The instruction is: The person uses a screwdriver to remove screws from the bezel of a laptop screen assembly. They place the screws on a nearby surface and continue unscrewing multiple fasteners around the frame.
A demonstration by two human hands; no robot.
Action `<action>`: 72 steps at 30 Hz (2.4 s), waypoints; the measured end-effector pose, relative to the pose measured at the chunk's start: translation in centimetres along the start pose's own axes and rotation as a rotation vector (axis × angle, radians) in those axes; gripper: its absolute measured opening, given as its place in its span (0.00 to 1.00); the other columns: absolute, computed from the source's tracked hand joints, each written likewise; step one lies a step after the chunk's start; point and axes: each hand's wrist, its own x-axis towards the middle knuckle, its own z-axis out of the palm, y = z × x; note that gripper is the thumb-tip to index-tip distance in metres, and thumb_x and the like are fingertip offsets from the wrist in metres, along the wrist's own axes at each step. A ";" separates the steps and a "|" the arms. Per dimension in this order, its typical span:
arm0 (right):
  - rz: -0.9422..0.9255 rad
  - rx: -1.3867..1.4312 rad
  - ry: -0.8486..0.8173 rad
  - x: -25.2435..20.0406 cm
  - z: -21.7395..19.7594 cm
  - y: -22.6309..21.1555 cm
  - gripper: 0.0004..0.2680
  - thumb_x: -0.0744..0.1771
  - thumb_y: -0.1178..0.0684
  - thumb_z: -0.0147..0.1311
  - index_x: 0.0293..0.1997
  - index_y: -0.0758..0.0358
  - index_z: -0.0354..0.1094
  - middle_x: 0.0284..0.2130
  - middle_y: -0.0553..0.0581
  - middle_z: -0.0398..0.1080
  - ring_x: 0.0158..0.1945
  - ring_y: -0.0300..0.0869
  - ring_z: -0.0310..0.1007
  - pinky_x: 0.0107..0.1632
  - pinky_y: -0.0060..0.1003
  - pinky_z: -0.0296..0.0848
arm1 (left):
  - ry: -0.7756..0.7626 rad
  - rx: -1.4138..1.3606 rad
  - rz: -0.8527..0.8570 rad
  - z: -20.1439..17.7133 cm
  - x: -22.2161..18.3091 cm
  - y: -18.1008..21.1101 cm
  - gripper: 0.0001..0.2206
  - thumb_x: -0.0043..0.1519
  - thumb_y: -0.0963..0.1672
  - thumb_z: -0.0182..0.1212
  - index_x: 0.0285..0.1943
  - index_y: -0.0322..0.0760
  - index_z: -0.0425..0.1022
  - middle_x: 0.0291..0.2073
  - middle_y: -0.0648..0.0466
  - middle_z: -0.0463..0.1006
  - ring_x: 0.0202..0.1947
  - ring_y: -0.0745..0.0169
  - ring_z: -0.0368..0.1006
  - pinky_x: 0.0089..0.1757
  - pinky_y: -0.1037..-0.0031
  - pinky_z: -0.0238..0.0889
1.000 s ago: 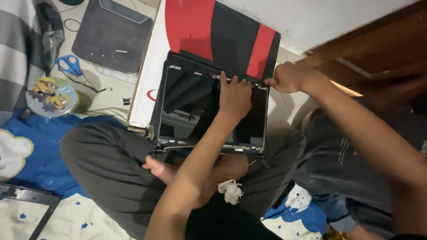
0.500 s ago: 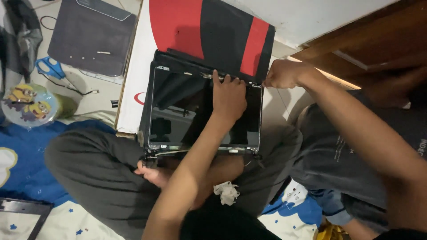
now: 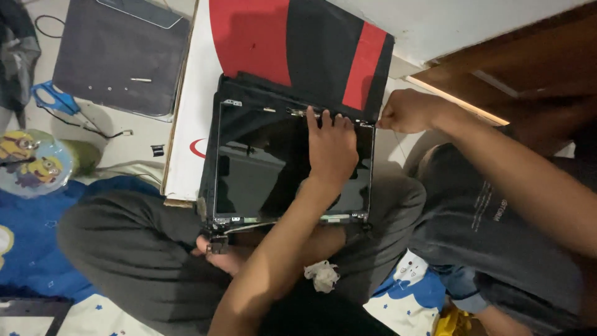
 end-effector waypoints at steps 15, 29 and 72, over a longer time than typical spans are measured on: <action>-0.080 -0.344 0.125 -3.5 -0.6 -5.5 0.12 0.68 0.50 0.50 0.32 0.64 0.80 0.21 0.65 0.76 0.28 0.56 0.79 0.33 0.45 0.75 | -0.175 0.019 -0.065 -2.2 0.3 0.4 0.18 0.63 0.44 0.55 0.63 0.37 0.76 0.59 0.48 0.78 0.69 0.44 0.63 0.70 0.36 0.31; -0.381 -0.874 0.333 -6.5 1.5 -5.0 0.12 0.67 0.60 0.50 0.20 0.61 0.70 0.16 0.57 0.72 0.26 0.53 0.79 0.28 0.44 0.76 | 0.079 0.037 -0.026 0.2 0.1 0.4 0.15 0.59 0.42 0.62 0.55 0.36 0.82 0.50 0.48 0.83 0.61 0.42 0.73 0.68 0.37 0.35; -1.496 2.114 0.423 -8.9 29.6 1.2 0.29 0.63 0.49 0.74 0.60 0.81 0.57 0.41 0.95 0.71 0.49 0.86 0.71 0.54 0.71 0.64 | -0.129 -0.445 0.319 -3.8 -7.2 6.5 0.23 0.63 0.37 0.62 0.70 0.31 0.71 0.67 0.35 0.70 0.68 0.26 0.64 0.64 0.33 0.50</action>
